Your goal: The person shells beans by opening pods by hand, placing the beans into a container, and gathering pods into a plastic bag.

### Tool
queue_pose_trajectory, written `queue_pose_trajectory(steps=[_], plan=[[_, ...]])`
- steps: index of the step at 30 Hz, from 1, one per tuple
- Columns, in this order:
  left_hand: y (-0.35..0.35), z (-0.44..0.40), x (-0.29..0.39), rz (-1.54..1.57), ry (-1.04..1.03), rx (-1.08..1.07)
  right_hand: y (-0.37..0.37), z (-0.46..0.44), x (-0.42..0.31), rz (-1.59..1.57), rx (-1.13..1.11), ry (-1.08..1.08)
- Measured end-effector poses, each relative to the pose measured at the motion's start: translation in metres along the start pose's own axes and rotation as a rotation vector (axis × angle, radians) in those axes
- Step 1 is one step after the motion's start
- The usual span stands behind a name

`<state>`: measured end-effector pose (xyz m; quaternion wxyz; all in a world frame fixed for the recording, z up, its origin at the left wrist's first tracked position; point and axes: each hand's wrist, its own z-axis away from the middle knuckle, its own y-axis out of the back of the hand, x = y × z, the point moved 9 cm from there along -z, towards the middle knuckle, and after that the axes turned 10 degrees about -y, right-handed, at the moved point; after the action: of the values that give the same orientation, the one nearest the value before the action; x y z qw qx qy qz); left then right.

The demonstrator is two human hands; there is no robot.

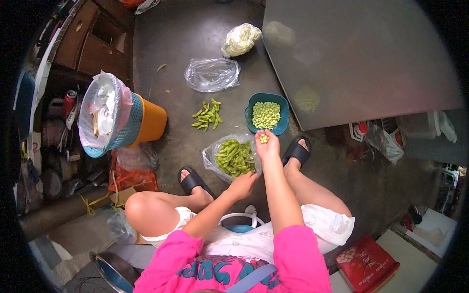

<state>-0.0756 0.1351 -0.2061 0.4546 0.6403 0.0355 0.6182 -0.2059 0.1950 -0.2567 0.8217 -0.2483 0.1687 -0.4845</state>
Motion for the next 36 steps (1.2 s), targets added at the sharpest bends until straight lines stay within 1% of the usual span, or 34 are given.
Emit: queue_pose_trajectory(steps=[2, 4, 5, 6, 8, 9, 10, 12, 13, 14, 15, 16, 19, 22, 23, 26, 27, 28, 30, 31, 34, 36], plan=[[0.003, -0.004, 0.008, 0.035, -0.042, 0.013, -0.007, -0.016, -0.015, -0.023, -0.029, 0.038], [0.007, -0.004, 0.002, 0.120, 0.027, 0.046, -0.031, -0.007, -0.025, -0.002, -0.108, 0.071], [0.009, -0.003, -0.004, 0.157, 0.058, 0.077, -0.035, -0.009, -0.024, -0.013, -0.103, 0.033], [0.009, -0.001, -0.010, 0.196, 0.090, 0.106, -0.033, -0.009, -0.025, 0.084, -0.048, 0.074], [0.023, 0.004, -0.021, 0.167, 0.110, 0.241, -0.033, -0.008, -0.025, 0.277, 0.057, 0.155], [0.030, 0.007, -0.029, 0.152, 0.120, 0.309, -0.031, -0.014, -0.020, 0.443, 0.029, 0.182], [0.038, 0.010, -0.039, 0.099, 0.150, 0.371, -0.025, -0.014, -0.020, 0.634, 0.096, 0.275], [0.058, 0.017, -0.058, -0.008, 0.208, 0.492, -0.046, -0.001, -0.015, 1.367, 0.105, 0.622], [0.068, 0.025, -0.070, -0.119, 0.326, 0.528, -0.064, 0.020, -0.006, 1.446, 0.007, 0.948], [0.079, 0.034, -0.080, -0.230, 0.445, 0.562, -0.063, 0.021, 0.008, 1.616, -0.031, 0.916], [0.090, 0.045, -0.089, -0.342, 0.565, 0.593, -0.062, 0.025, 0.021, 1.768, -0.079, 0.959], [0.095, 0.053, -0.101, -0.343, 0.642, 0.601, -0.059, 0.028, 0.035, 1.920, -0.130, 1.001], [0.098, 0.074, -0.130, -0.336, 0.848, 0.594, -0.043, 0.029, 0.049, 2.203, -0.022, 1.016], [0.079, 0.080, -0.155, -0.007, 0.959, 0.655, -0.016, 0.011, 0.052, 2.308, 0.052, 0.802], [0.077, 0.083, -0.159, -0.011, 1.003, 0.698, -0.010, 0.007, 0.049, 2.300, 0.102, 0.788], [0.027, 0.088, -0.218, 0.371, 0.942, 0.831, 0.005, -0.002, 0.044, 2.249, 0.245, 0.726], [0.029, 0.082, -0.222, 0.323, 0.870, 0.745, 0.009, -0.005, 0.041, 2.217, 0.291, 0.698], [0.025, 0.083, -0.225, 0.393, 0.863, 0.796, 0.013, -0.007, 0.038, 2.183, 0.336, 0.670], [0.023, 0.083, -0.229, 0.531, 0.843, 0.900, 0.020, -0.011, 0.031, 2.215, 0.434, 0.570], [0.024, 0.081, -0.230, 0.497, 0.874, 0.836, 0.022, -0.010, 0.028, 2.228, 0.483, 0.521], [0.028, 0.069, -0.221, 0.910, 0.740, 1.058, 0.032, -0.011, 0.022, 2.235, 0.533, 0.497], [0.033, 0.065, -0.205, 1.295, 0.781, 1.157, 0.043, -0.014, 0.018, 2.159, 0.493, 0.459]])
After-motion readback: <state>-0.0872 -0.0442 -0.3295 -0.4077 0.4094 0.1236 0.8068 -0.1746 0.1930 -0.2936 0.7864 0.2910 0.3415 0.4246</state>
